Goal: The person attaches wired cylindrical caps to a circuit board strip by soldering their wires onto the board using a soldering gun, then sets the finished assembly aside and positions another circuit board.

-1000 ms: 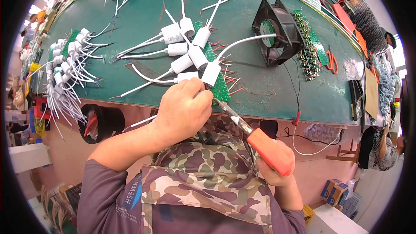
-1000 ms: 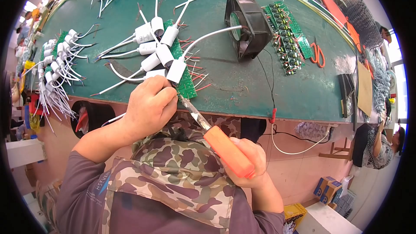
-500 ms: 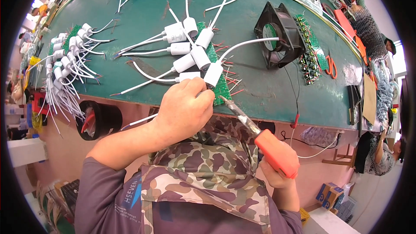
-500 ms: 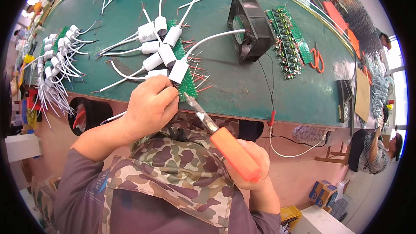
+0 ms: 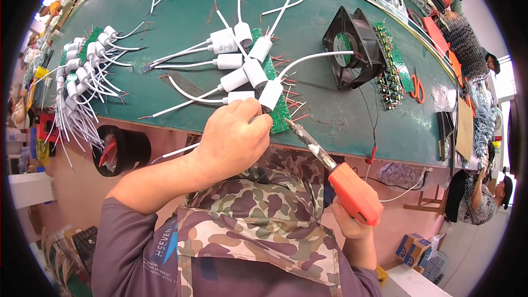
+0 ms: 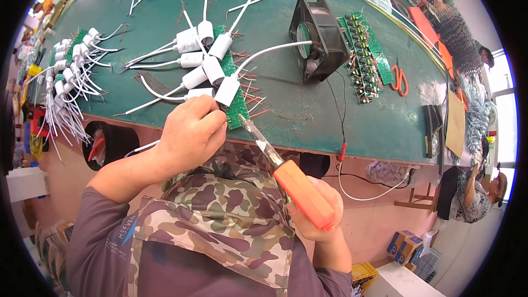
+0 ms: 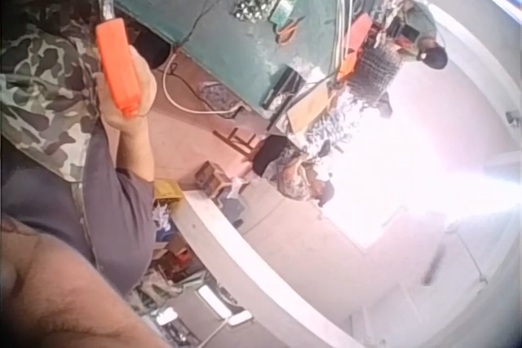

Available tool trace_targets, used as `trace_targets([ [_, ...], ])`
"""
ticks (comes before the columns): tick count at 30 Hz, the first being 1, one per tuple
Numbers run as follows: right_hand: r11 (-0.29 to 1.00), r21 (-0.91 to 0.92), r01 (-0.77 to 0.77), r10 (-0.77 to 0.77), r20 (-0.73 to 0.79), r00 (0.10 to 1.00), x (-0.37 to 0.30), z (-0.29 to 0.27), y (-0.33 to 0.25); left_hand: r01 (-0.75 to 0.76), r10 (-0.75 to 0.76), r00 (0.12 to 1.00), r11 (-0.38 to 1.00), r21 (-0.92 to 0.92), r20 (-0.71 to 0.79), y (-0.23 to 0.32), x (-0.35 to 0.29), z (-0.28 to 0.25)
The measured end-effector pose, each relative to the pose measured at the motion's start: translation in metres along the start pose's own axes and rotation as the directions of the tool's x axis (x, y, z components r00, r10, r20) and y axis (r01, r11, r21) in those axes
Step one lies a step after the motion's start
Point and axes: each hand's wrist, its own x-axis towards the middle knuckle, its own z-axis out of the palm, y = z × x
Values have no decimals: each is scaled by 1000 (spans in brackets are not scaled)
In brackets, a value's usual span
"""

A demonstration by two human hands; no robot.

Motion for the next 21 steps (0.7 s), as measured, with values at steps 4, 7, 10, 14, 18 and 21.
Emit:
trace_targets([
  [4,998,41,-40,41,-6,999,0,0,1,7,-7,1000,1000,6,-3,1,0,0],
  [7,997,-58,51,-51,-2,999,5,-1,-1,6,-6,1000,1000,9,-9,1,-1,1],
  [10,1000,-5,28,-28,-20,999,8,1,-5,7,-7,1000,1000,12,-11,1,-1,0],
  [14,1000,-20,16,-16,2,1000,12,-1,-9,6,-6,1000,1000,19,-2,0,-1,-2],
  [18,1000,-16,-13,13,-20,1000,3,0,-5,4,-4,1000,1000,31,10,1,-2,-3],
  [21,998,15,-56,56,-47,997,-6,3,0,-2,2,1000,1000,24,17,2,-1,-4],
])
